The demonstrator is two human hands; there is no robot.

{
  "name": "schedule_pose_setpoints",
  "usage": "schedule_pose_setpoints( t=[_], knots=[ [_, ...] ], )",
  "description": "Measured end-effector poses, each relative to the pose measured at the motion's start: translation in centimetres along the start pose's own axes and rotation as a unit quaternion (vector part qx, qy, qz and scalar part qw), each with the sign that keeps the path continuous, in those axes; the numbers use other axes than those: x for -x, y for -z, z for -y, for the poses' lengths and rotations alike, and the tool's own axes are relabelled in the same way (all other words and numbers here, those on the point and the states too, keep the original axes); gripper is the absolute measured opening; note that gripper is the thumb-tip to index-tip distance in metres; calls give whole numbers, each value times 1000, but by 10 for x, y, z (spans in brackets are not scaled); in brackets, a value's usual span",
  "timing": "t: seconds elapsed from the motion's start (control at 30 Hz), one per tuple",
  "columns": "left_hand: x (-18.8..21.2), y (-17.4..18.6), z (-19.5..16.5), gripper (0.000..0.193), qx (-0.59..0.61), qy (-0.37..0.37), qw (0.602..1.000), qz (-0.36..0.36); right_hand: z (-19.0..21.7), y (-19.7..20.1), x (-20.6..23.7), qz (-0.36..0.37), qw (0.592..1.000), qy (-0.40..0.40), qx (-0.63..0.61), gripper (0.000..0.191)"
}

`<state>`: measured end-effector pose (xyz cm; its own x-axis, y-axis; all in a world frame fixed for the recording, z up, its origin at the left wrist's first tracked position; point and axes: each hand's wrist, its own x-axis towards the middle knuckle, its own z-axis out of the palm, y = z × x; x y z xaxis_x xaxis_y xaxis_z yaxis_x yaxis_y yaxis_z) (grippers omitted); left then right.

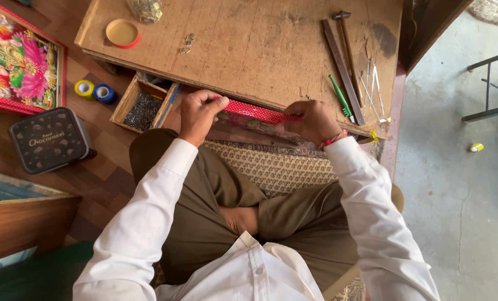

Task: The person assembles a decorative framed picture by applying red patterned tape to the edges of a wooden frame, placing a clear plastic sheet over the artwork, and wiping the surface. The person handles multiple frames, applying tape and plastic covers to each.

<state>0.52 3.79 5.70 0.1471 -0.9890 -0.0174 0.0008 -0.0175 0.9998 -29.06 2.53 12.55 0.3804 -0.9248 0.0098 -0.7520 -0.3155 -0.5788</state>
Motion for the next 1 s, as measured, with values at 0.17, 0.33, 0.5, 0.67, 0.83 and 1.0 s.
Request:
schedule_pose_setpoints(
  t=[0.17,0.33,0.5,0.67,0.83,1.0],
  knots=[
    [-3,-4,7,15,93,35,995,-6,40,-49,24,-258,938,198,122,30],
    [-9,-1,6,16,135,91,987,16,58,-88,28,-286,900,255,209,29],
    [-13,3,-1,14,157,146,977,22,53,-92,18,-318,901,236,180,25],
    [-17,-1,-3,11,178,196,964,1,50,-94,11,-306,930,169,117,22],
    [-14,-1,-12,22,146,209,964,-78,44,-86,6,-209,969,72,113,21],
    [30,-13,-23,30,-346,-361,866,-20,46,-75,-5,-153,982,54,95,22]
  ],
)
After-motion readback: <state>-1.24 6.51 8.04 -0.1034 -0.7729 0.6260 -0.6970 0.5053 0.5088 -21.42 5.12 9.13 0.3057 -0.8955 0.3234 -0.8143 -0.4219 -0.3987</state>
